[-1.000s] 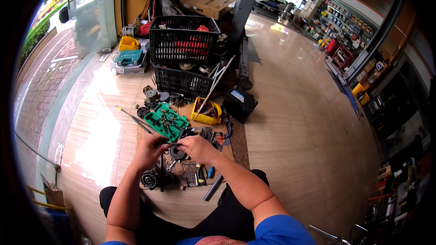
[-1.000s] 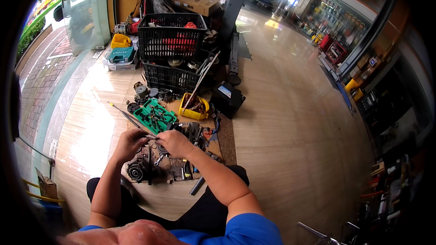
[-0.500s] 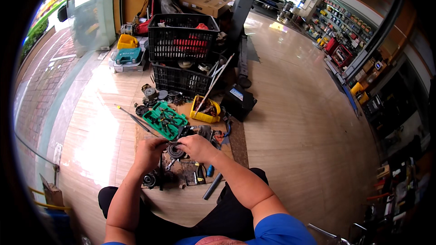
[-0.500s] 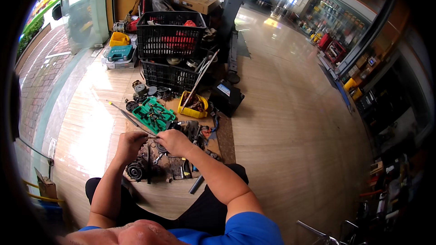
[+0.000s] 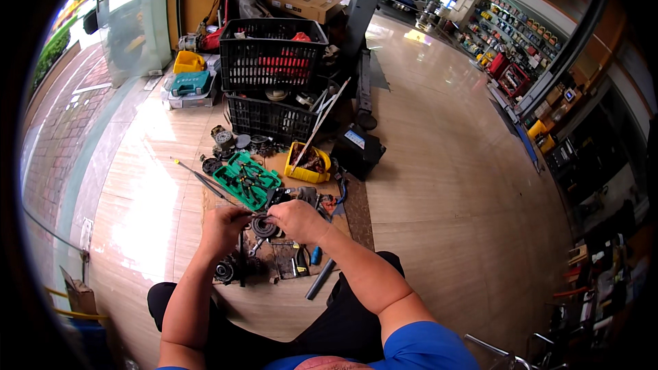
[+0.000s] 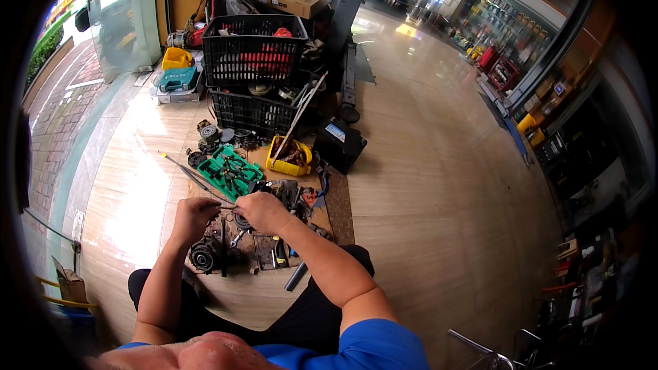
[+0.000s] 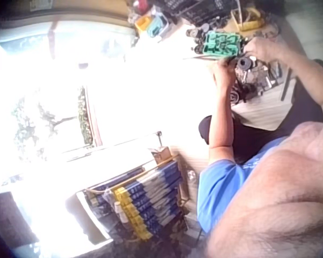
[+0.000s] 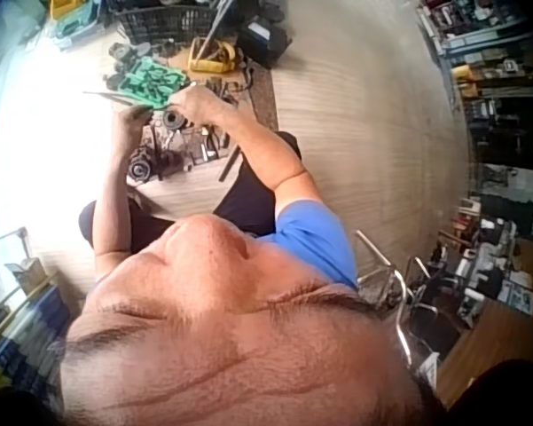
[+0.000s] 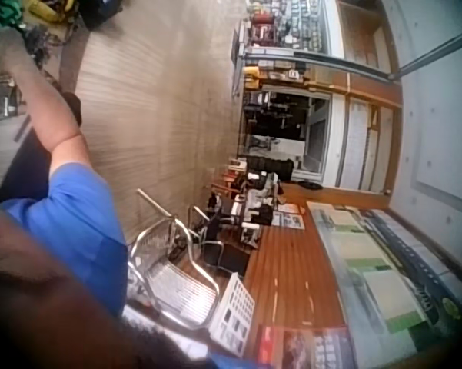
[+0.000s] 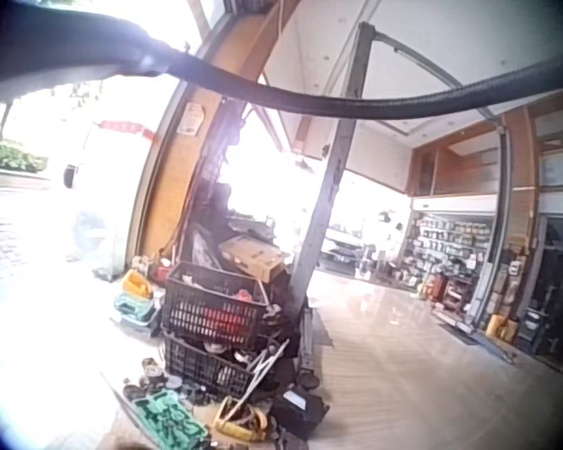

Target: The person disassembles a small mechanical part by hand, removing a cover plate to reveal a spring and a diaphragm.

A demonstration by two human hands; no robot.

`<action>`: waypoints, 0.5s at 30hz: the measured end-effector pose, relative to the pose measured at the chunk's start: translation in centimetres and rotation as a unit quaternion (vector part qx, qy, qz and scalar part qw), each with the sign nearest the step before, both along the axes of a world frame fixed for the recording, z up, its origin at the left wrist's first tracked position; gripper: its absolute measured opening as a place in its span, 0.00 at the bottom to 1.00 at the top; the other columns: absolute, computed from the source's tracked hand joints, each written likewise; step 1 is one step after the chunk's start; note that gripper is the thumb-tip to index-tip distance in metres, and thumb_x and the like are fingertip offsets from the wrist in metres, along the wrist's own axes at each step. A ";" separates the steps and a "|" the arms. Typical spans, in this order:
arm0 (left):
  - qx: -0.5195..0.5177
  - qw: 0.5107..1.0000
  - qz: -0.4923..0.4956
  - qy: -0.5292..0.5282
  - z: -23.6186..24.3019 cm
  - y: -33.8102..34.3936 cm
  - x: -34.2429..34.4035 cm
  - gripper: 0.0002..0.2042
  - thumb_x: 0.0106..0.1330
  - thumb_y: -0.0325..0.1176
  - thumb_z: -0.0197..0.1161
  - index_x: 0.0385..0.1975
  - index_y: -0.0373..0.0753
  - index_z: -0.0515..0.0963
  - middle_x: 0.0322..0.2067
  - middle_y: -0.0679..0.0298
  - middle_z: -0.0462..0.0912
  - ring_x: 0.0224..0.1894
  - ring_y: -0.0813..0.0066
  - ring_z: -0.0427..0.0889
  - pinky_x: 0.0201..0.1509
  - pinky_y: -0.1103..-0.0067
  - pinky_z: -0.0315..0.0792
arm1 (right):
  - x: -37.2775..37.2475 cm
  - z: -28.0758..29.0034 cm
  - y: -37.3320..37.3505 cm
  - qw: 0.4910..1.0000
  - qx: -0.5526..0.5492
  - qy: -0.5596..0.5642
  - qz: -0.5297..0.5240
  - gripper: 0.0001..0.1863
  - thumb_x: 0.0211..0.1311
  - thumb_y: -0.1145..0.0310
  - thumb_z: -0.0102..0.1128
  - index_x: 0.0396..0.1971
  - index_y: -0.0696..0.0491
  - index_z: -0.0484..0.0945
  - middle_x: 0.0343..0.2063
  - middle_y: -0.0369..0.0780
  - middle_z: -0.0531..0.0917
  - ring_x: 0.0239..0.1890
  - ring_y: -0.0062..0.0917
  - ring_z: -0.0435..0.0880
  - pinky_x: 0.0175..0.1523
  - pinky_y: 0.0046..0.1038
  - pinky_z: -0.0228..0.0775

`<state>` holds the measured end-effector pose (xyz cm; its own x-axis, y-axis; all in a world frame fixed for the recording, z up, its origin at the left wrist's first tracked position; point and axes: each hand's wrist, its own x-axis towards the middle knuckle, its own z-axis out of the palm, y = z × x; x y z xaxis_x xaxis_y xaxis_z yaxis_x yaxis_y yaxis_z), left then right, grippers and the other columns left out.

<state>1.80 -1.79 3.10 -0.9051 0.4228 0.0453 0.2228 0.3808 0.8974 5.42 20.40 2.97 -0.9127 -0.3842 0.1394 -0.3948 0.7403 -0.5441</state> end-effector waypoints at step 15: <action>-0.150 0.984 -0.096 0.010 0.5 -0.9 0.0 0.09 0.58 0.31 0.67 0.35 0.34 0.84 0.27 0.49 0.83 0.29 0.54 0.83 0.36 0.70 0.76 | 0.0 -0.4 -0.1 0.996 0.049 -0.070 0.033 0.11 0.64 0.61 0.56 0.32 0.54 0.78 0.29 0.47 0.82 0.36 0.45 0.81 0.42 0.42 0.72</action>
